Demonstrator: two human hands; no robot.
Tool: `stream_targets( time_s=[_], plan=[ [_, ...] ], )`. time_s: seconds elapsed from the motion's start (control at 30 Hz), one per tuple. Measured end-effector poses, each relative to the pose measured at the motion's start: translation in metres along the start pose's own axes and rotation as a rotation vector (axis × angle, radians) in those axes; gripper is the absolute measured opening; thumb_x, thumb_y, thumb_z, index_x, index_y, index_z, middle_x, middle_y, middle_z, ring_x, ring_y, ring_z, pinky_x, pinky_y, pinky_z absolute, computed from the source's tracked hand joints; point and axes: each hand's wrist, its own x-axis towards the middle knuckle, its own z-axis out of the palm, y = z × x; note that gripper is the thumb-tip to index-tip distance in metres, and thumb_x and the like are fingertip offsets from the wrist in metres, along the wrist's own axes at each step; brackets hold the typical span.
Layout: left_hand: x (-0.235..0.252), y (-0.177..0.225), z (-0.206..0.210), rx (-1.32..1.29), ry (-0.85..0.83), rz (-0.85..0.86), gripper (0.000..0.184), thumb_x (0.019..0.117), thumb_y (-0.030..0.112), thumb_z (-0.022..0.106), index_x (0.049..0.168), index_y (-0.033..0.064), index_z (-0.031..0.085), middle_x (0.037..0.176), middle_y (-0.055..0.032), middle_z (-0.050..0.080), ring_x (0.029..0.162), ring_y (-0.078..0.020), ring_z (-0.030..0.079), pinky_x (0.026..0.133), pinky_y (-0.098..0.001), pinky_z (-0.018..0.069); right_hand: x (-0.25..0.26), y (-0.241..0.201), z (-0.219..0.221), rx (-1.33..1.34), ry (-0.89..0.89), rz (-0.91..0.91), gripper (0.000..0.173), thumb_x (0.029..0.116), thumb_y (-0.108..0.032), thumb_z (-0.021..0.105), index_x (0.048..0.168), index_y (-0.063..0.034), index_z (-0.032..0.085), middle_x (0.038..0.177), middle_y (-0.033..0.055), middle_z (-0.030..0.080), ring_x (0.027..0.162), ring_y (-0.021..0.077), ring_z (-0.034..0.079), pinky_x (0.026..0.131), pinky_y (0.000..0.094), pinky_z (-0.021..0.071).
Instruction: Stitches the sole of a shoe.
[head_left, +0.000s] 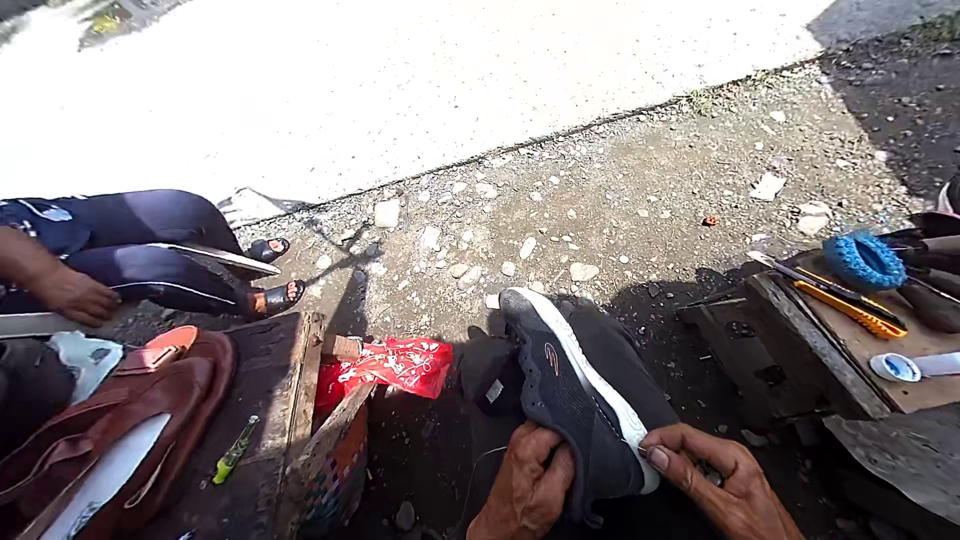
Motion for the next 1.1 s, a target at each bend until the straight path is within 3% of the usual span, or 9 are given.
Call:
stream_targets(
  time_s=[0.1, 0.2, 0.27, 0.33, 0.43, 0.5, 0.67, 0.93, 1.1],
  plan=[
    [0.002, 0.011, -0.011, -0.150, -0.191, -0.102, 0.034, 0.0989, 0.015, 0.047, 0.094, -0.0099, 0.070, 0.093, -0.0139, 0.072, 0.097, -0.0090, 0.067, 0.093, -0.0293, 0.0509, 0.004, -0.007, -0.011, -0.012, -0.046, 0.038, 0.015, 0.0955, -0.007, 0.065, 0.099, 0.0052, 0.072, 0.081, -0.0010, 0.070, 0.071, -0.0056, 0.060, 0.069, 0.0151, 0.0505],
    [0.004, 0.027, -0.001, -0.012, -0.235, -0.238, 0.040, 0.0943, 0.032, 0.071, 0.100, -0.0084, 0.073, 0.104, -0.0194, 0.074, 0.107, -0.0223, 0.069, 0.103, -0.0424, 0.0504, 0.005, -0.006, -0.019, -0.060, -0.036, 0.020, 0.026, 0.0948, -0.014, 0.070, 0.110, 0.0073, 0.069, 0.081, 0.0025, 0.068, 0.070, 0.0010, 0.059, 0.069, 0.0213, 0.0515],
    [0.005, 0.033, 0.013, 0.027, -0.132, -0.326, 0.039, 0.0869, 0.028, 0.079, 0.095, -0.0089, 0.073, 0.100, -0.0204, 0.074, 0.102, -0.0242, 0.071, 0.101, -0.0449, 0.0517, 0.005, 0.000, -0.022, -0.094, -0.093, 0.036, 0.040, 0.0958, -0.019, 0.071, 0.125, 0.0080, 0.064, 0.077, 0.0043, 0.064, 0.065, 0.0060, 0.056, 0.065, 0.0263, 0.0491],
    [0.007, 0.037, 0.017, -0.048, -0.084, -0.390, 0.032, 0.0863, 0.021, 0.079, 0.098, -0.0089, 0.072, 0.100, -0.0179, 0.074, 0.101, -0.0189, 0.070, 0.100, -0.0407, 0.0519, 0.003, 0.003, -0.021, -0.098, -0.149, 0.038, 0.042, 0.0996, -0.020, 0.066, 0.130, 0.0089, 0.062, 0.082, 0.0103, 0.068, 0.066, 0.0101, 0.059, 0.066, 0.0300, 0.0512],
    [0.014, 0.046, 0.015, -0.165, -0.053, -0.443, 0.022, 0.0869, 0.015, 0.077, 0.097, -0.0045, 0.072, 0.092, -0.0068, 0.074, 0.090, -0.0066, 0.070, 0.090, -0.0315, 0.0560, 0.004, 0.003, -0.014, -0.025, -0.146, 0.020, 0.040, 0.1040, -0.020, 0.058, 0.131, 0.0095, 0.059, 0.087, 0.0093, 0.069, 0.068, 0.0084, 0.061, 0.063, 0.0277, 0.0532],
    [0.020, 0.049, 0.014, -0.219, -0.031, -0.481, 0.015, 0.0876, 0.012, 0.076, 0.094, -0.0012, 0.072, 0.085, -0.0021, 0.074, 0.082, -0.0048, 0.071, 0.084, -0.0298, 0.0590, 0.008, 0.001, -0.011, -0.001, -0.135, 0.005, 0.040, 0.1059, -0.022, 0.056, 0.133, 0.0072, 0.058, 0.090, 0.0089, 0.069, 0.069, 0.0081, 0.062, 0.063, 0.0277, 0.0534],
    [0.027, 0.048, 0.020, -0.283, 0.015, -0.588, 0.013, 0.0896, 0.009, 0.074, 0.095, -0.0014, 0.070, 0.085, -0.0035, 0.074, 0.083, -0.0087, 0.072, 0.084, -0.0322, 0.0594, 0.020, 0.010, -0.003, -0.039, -0.096, 0.020, 0.037, 0.1060, -0.019, 0.054, 0.132, 0.0056, 0.061, 0.090, 0.0122, 0.070, 0.070, 0.0131, 0.063, 0.068, 0.0326, 0.0551],
    [0.024, 0.048, 0.032, -0.370, 0.081, -0.570, 0.009, 0.0882, 0.002, 0.073, 0.096, -0.0007, 0.069, 0.086, -0.0022, 0.075, 0.085, -0.0085, 0.072, 0.086, -0.0318, 0.0600, 0.013, 0.020, -0.001, 0.025, -0.055, 0.060, 0.034, 0.1064, -0.021, 0.054, 0.131, -0.0001, 0.064, 0.089, 0.0101, 0.070, 0.067, 0.0126, 0.062, 0.064, 0.0316, 0.0538],
    [0.020, 0.040, 0.035, -0.449, 0.153, -0.581, 0.016, 0.0844, 0.006, 0.078, 0.097, -0.0009, 0.071, 0.086, -0.0087, 0.075, 0.081, -0.0146, 0.073, 0.079, -0.0323, 0.0617, 0.020, 0.022, -0.030, -0.248, -0.004, 0.002, 0.039, 0.0976, -0.039, 0.067, 0.119, -0.0058, 0.064, 0.081, 0.0021, 0.066, 0.068, 0.0094, 0.062, 0.064, 0.0292, 0.0543]
  ],
)
